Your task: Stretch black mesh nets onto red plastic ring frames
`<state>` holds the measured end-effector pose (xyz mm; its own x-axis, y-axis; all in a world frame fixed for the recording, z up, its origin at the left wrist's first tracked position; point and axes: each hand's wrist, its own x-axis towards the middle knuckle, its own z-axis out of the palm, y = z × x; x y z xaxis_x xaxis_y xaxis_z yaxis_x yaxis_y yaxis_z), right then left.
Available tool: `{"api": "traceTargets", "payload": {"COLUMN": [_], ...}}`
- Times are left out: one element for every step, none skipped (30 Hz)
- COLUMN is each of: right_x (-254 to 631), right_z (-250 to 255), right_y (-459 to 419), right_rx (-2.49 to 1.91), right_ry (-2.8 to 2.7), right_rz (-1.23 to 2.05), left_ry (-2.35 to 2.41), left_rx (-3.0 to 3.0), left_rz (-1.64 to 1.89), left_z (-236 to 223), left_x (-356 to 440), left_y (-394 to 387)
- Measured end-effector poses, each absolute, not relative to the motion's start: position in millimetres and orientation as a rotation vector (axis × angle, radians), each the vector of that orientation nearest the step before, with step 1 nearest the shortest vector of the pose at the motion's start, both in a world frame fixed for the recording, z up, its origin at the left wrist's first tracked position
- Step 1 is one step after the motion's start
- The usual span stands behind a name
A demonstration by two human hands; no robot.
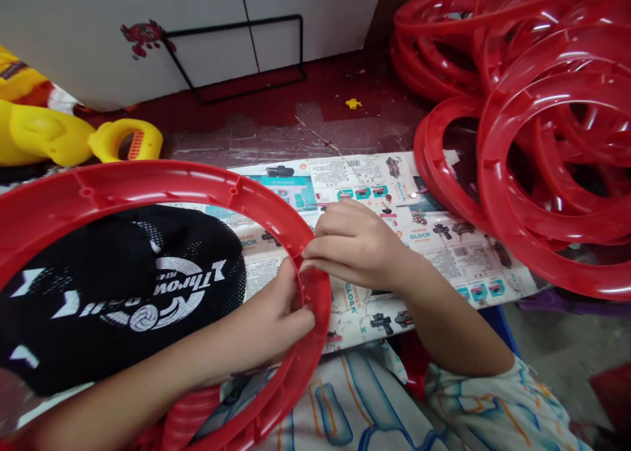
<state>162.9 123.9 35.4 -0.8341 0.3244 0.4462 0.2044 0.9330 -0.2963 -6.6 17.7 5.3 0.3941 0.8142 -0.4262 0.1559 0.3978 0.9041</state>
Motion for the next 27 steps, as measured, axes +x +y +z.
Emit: {"api": "traceTargets", "payload": {"right_x": [162,161,161,161,162,162,162,162,162,162,162,162,161,161,162,162,162,163,164,165,165,166,166,166,166,165,165], "right_z": [34,33,32,31,31,31,31,31,32,32,32,32,32,33,33,34,35,36,37,39,40,41,41,41,41,40,39], "right_y": [124,125,125,127,128,129,129,129,129,128,127,126,126,125,125,124,124,124,123,123,123,123,123,123,123,123,123], "right_rx": [-0.384,-0.393,-0.408,-0.425,-0.444,-0.461,-0.478,-0.493,-0.507,-0.523,-0.543,-0.567,-0.588,-0.594,-0.583,-0.558,-0.523,-0.487,-0.459,-0.443,-0.437,-0.430,-0.421,-0.412,-0.406,-0.401,-0.400], "right_ry": [-2.589,-2.595,-2.599,-2.598,-2.595,-2.590,-2.587,-2.583,-2.582,-2.578,-2.570,-2.556,-2.537,-2.520,-2.511,-2.506,-2.509,-2.517,-2.528,-2.538,-2.546,-2.554,-2.558,-2.557,-2.555,-2.553,-2.550], "right_rz": [0.356,0.389,0.420,0.449,0.475,0.495,0.510,0.521,0.531,0.537,0.540,0.542,0.540,0.537,0.533,0.527,0.521,0.520,0.523,0.534,0.549,0.571,0.594,0.615,0.633,0.650,0.663], "left_ry": [1.104,1.098,1.088,1.071,1.052,1.035,1.024,1.027,1.044,1.072,1.105,1.140,1.180,1.220,1.259,1.295,1.319,1.323,1.308,1.281,1.254,1.229,1.205,1.184,1.164,1.143,1.124], "left_rx": [1.106,1.097,1.077,1.045,1.003,0.958,0.920,0.895,0.888,0.895,0.917,0.948,0.989,1.034,1.078,1.117,1.147,1.169,1.189,1.208,1.227,1.248,1.266,1.277,1.281,1.282,1.280], "left_rz": [0.554,0.566,0.585,0.608,0.637,0.669,0.706,0.745,0.786,0.824,0.855,0.873,0.882,0.883,0.874,0.849,0.810,0.763,0.716,0.671,0.636,0.611,0.587,0.561,0.533,0.508,0.487], "left_z": [5,6,6,6,7,7,8,8,8,7,7,6,6,6,6,7,7,8,9,10,11,11,11,11,10,10,9], "left_x": [-5,-4,-3,-2,-1,0,0,1,2,2,3,3,3,3,2,2,1,-1,-2,-3,-4,-5,-5,-6,-6,-6,-7], "left_y": [17,17,17,17,18,19,20,21,22,24,25,26,27,28,29,30,30,30,30,29,28,28,27,26,26,25,25]}}
